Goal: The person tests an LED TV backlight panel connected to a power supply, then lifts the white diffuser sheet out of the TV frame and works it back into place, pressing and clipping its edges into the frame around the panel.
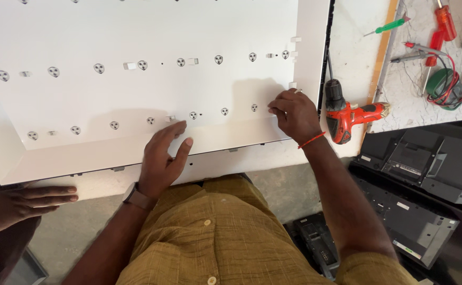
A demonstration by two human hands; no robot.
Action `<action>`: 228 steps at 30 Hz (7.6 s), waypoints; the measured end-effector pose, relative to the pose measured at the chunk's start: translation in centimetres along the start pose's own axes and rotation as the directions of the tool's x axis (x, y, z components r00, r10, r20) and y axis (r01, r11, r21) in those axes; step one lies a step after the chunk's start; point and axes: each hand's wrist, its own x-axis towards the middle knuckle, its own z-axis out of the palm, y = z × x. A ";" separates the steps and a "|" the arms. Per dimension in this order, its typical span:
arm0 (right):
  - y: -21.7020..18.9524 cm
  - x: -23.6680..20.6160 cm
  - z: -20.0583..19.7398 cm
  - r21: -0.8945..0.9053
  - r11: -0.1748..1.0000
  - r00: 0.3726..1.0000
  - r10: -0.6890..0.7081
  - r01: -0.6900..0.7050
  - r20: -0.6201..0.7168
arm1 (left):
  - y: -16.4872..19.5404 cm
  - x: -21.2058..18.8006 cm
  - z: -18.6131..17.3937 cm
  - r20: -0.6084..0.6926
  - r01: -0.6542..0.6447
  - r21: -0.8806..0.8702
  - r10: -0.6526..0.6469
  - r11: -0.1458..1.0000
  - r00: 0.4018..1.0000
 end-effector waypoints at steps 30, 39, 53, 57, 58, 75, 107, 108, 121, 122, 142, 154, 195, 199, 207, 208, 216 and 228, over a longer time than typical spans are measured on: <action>0.1 3.0 -1.1 -0.076 0.972 0.931 0.233 -0.221 0.280 | 0.0 -1.9 -0.7 0.069 -0.145 0.296 0.131 0.944 0.989; -4.0 -5.8 0.6 -0.256 0.958 0.990 0.112 -0.132 -0.090 | -1.3 -7.1 -2.2 0.249 -0.263 0.709 0.118 0.655 0.961; -5.9 -8.5 -0.4 -0.337 0.923 0.975 0.216 -0.187 0.052 | -1.8 -13.3 -5.7 -0.061 0.017 0.830 0.060 0.558 0.996; -6.0 -9.3 -0.7 -0.309 0.928 0.969 0.238 -0.208 0.064 | -1.7 -14.8 -5.9 -0.121 0.031 0.815 0.117 0.579 0.986; -6.2 -9.7 -0.7 -0.295 0.932 0.968 0.241 -0.211 0.068 | -1.6 -15.3 -6.0 -0.134 0.046 0.818 0.112 0.573 0.985; -6.7 -12.6 -0.4 -0.175 0.964 0.980 0.195 -0.198 -0.037 | -1.5 -19.5 -6.6 -0.261 0.188 0.810 0.054 0.555 0.964; -7.5 -13.5 -0.5 -0.134 0.958 0.966 0.247 -0.254 -0.071 | -1.7 -20.0 -7.4 -0.237 0.195 0.805 0.003 0.560 0.971; -7.6 -13.7 -0.5 -0.154 0.958 0.969 0.231 -0.243 -0.089 | -1.7 -20.1 -7.5 -0.233 0.195 0.809 -0.001 0.555 0.972; -7.3 -14.1 -0.4 -0.163 0.958 0.968 0.220 -0.237 -0.117 | -1.5 -19.9 -7.2 -0.223 0.163 0.812 0.041 0.560 0.974; -7.3 -14.2 -0.4 -0.146 0.963 0.969 0.210 -0.229 -0.134 | -1.7 -19.9 -7.1 -0.221 0.146 0.810 0.066 0.569 0.973; -7.0 -18.6 0.5 -0.187 0.942 0.955 0.248 -0.277 -0.162 | -5.2 -19.2 -6.6 -0.225 0.105 0.769 0.113 0.631 0.968; 1.2 -31.2 -2.8 -0.083 0.990 0.988 0.101 -0.111 -0.118 | 0.3 -19.2 0.9 -0.286 0.279 0.874 -0.044 0.398 0.957; 77.0 -69.6 -50.6 0.635 0.548 0.305 0.835 -0.545 -0.459 | 67.0 32.5 104.7 -0.055 -0.470 -0.432 0.498 0.770 0.866; 85.4 -68.0 -56.9 0.680 0.591 0.368 0.805 -0.434 -0.465 | 67.8 34.4 108.9 -0.211 -0.550 -0.324 0.508 0.770 0.835; 115.9 -64.4 -76.8 0.562 0.793 0.401 0.606 -0.236 -0.687 | 69.6 35.7 118.6 -0.382 -0.425 -0.342 0.289 0.838 0.878; 120.2 -63.7 -79.4 0.628 0.776 0.441 0.548 0.048 -0.711 | 70.1 35.6 119.8 -0.391 -0.407 -0.349 0.263 0.844 0.882; 146.4 -55.9 -93.6 0.717 0.647 0.473 0.562 0.260 -0.678 | 74.8 36.9 125.0 -0.516 -0.367 -0.207 0.217 0.907 0.829; 151.5 -49.6 -98.8 0.531 0.816 0.422 0.408 0.228 -0.809 | 77.3 37.9 127.4 -0.594 -0.285 0.008 0.234 0.959 0.770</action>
